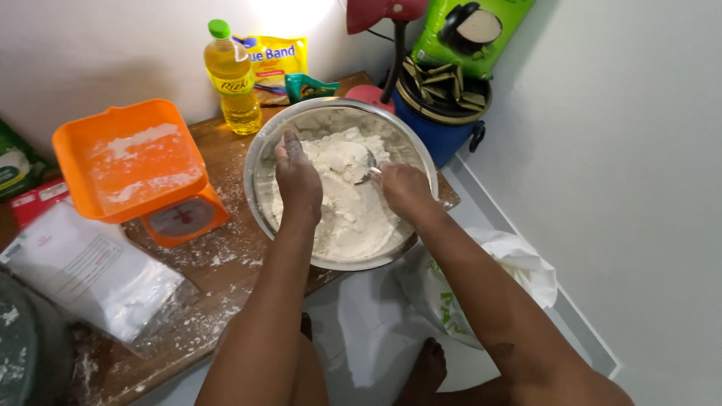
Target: Scooping flour from a plastic bag into a large metal bowl using a metal scoop tool.
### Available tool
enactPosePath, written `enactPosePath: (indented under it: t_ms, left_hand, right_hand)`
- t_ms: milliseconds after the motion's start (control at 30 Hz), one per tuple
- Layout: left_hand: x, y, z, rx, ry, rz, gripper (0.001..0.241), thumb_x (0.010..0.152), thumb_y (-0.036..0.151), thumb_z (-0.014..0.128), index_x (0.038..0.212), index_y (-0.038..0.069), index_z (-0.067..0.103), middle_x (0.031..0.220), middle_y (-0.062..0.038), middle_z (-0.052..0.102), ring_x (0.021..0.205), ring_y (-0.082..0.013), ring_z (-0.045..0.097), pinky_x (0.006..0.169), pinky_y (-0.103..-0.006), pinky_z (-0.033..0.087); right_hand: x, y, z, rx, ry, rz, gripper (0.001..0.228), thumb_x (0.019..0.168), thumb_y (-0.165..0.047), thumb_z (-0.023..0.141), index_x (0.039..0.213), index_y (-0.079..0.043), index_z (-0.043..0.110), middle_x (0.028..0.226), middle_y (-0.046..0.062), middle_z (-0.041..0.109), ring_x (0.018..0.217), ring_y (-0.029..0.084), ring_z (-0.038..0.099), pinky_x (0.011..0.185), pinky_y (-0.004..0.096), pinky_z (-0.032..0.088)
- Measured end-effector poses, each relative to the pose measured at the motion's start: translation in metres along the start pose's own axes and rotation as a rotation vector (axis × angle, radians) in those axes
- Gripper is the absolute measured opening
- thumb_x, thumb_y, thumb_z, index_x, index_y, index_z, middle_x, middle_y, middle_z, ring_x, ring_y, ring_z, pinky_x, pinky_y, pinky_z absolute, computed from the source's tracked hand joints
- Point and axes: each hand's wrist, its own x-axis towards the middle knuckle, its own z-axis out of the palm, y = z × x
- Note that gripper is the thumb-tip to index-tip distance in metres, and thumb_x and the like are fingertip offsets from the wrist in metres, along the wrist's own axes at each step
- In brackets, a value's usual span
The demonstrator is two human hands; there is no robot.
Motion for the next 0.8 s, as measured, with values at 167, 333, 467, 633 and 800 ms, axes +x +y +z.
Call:
enactPosePath:
  t_ms: [167,333,467,633,800]
  left_hand:
    - [-0.012,0.022,-0.008,0.01,-0.023,0.016,0.07,0.104,0.06,0.034,0.148,0.007,0.048,0.15,-0.019,0.051,0.142,-0.0327,0.047,0.123,-0.0432,0.033]
    - [-0.007,0.015,-0.007,-0.019,-0.023,0.012,0.07,0.105,0.059,0.035,0.148,0.005,0.048,0.151,-0.019,0.051,0.142,-0.0321,0.048,0.122,-0.0438,0.035]
    - [-0.008,0.016,-0.006,-0.002,-0.036,0.015,0.073,0.104,0.061,0.033,0.149,0.005,0.047,0.15,-0.02,0.051,0.139,-0.0327,0.051,0.121,-0.0441,0.037]
    - [-0.012,0.017,-0.008,0.007,-0.032,0.029,0.071,0.105,0.057,0.033,0.147,0.002,0.047,0.148,-0.023,0.052,0.139,-0.0352,0.049,0.121,-0.0459,0.035]
    - [-0.014,0.02,-0.008,-0.011,-0.026,0.022,0.075,0.104,0.063,0.031,0.146,0.003,0.047,0.145,-0.022,0.054,0.138,-0.0348,0.051,0.119,-0.0458,0.038]
  right_hand:
    - [-0.002,-0.019,0.007,-0.181,0.158,-0.114,0.022,0.1,-0.02,0.054,0.097,-0.006,0.071,0.078,0.014,0.071,0.077,0.035,0.074,0.069,0.047,0.058]
    - [-0.028,-0.029,-0.009,-0.263,0.193,-0.209,0.008,0.097,-0.011,0.059,0.101,-0.009,0.066,0.077,0.007,0.068,0.064,0.028,0.073,0.054,0.041,0.058]
    - [-0.055,-0.032,-0.018,-0.307,0.166,-0.265,0.009,0.095,-0.009,0.058,0.102,-0.011,0.063,0.079,0.005,0.063,0.064,0.028,0.073,0.052,0.041,0.058]
    - [-0.087,-0.034,-0.04,-0.3,0.082,-0.312,0.014,0.092,-0.003,0.058,0.103,-0.01,0.065,0.08,0.008,0.064,0.063,0.03,0.073,0.051,0.041,0.057]
    - [-0.105,-0.037,-0.066,-0.325,0.049,-0.342,0.017,0.092,-0.006,0.061,0.106,-0.011,0.07,0.081,0.008,0.066,0.063,0.029,0.072,0.05,0.042,0.057]
